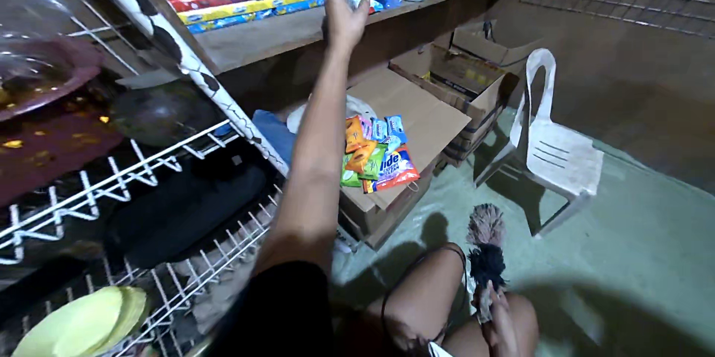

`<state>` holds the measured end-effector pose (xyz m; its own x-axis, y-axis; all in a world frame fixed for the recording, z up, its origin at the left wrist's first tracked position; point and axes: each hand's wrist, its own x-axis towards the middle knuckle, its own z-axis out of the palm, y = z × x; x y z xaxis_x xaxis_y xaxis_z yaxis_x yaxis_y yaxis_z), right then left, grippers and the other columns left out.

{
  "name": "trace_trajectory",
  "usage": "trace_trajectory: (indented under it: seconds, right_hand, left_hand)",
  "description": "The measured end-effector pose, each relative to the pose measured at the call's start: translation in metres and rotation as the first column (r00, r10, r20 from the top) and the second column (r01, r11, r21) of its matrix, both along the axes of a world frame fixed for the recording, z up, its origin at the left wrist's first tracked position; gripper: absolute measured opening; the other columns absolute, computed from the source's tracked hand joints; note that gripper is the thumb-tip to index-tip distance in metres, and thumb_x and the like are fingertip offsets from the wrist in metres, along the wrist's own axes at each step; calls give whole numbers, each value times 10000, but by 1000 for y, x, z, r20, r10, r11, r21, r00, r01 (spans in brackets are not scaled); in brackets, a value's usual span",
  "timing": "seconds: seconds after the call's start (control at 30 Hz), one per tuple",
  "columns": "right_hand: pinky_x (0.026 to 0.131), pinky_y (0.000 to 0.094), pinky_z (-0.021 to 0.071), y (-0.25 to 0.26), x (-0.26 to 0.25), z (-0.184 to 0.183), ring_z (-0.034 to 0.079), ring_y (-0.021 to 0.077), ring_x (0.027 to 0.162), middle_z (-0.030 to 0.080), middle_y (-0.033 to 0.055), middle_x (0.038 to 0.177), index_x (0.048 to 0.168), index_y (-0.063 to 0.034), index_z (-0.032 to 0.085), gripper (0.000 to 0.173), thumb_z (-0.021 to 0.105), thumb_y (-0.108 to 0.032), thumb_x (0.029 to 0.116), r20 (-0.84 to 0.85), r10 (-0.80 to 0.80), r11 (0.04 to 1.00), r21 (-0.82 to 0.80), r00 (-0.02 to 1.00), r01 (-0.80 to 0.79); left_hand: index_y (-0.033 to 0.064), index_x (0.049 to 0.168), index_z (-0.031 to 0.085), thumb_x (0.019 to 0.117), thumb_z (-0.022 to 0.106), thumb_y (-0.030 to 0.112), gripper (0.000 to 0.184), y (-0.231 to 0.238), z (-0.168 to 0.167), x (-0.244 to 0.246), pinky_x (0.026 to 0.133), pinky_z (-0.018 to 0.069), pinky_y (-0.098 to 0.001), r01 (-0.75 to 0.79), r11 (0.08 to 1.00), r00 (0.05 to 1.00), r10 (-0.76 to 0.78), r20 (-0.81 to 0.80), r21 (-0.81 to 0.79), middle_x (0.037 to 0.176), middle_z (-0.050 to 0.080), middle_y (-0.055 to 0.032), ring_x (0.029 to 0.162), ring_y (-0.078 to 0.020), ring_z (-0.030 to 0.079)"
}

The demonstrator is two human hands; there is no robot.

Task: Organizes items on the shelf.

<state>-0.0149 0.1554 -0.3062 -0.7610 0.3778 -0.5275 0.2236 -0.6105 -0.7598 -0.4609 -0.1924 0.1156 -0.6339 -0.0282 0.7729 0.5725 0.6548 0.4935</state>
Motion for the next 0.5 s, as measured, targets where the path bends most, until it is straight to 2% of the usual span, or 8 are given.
trace_trajectory:
  seconds: [0.07,0.17,0.23,0.3,0.4,0.43,0.5]
  right_hand:
    - [531,250,565,1,0,-1,628,71,580,643,-4,721,1235,-92,530,213,392,-195,1109,-11,6,1000,3,1000,-6]
    - [540,254,569,0,0,2,635,76,593,645,4,745,1250,-73,513,221,396,-197,1110,11,8,1000,9,1000,-8]
    - [541,255,565,1,3,5,630,79,593,638,10,748,1254,-61,510,224,406,-197,1108,32,5,1000,16,999,-5]
    - [528,264,566,3,5,5,630,90,585,638,23,744,1234,-55,521,216,418,-195,1107,31,-4,1000,16,1000,4]
    - [534,263,564,3,3,4,628,92,588,635,27,752,1239,-60,511,220,401,-201,1111,6,1,1000,2,1000,-1]
    - [540,259,564,2,3,3,630,89,594,637,24,752,1241,-62,506,222,394,-205,1113,-6,6,1000,0,1000,-6]
    - [552,250,558,0,1,7,625,78,608,627,15,763,1268,-66,486,236,381,-212,1116,-20,25,999,22,999,-24]
  left_hand:
    - [-35,1374,584,992,597,163,431,13,-30,53,1176,386,-400,11,998,1000,-11,0,61,1529,473,-229,1436,-302,448]
    - [-46,1396,551,1037,572,286,490,13,-105,130,1160,387,-503,-152,984,957,122,264,97,1490,492,-261,1399,-370,471]
    - [-30,1456,488,1026,588,372,598,9,-153,150,1125,376,-627,-317,947,828,251,502,50,1514,427,-311,1387,-480,436]
    - [-43,1484,436,1002,610,445,708,0,-185,148,1084,352,-710,-415,908,669,345,658,-54,1497,403,-371,1367,-565,409]
    - [-66,1460,443,936,680,517,818,-9,-203,133,1057,373,-721,-439,888,542,384,747,-138,1468,427,-382,1346,-578,424]
    - [-67,1452,450,910,710,516,837,-9,-203,129,1048,383,-720,-440,885,528,392,753,-152,1472,423,-378,1344,-575,427]
    - [-79,1458,440,868,773,425,845,-8,-197,120,1035,375,-740,-437,888,529,385,756,-146,1489,392,-391,1346,-595,405]
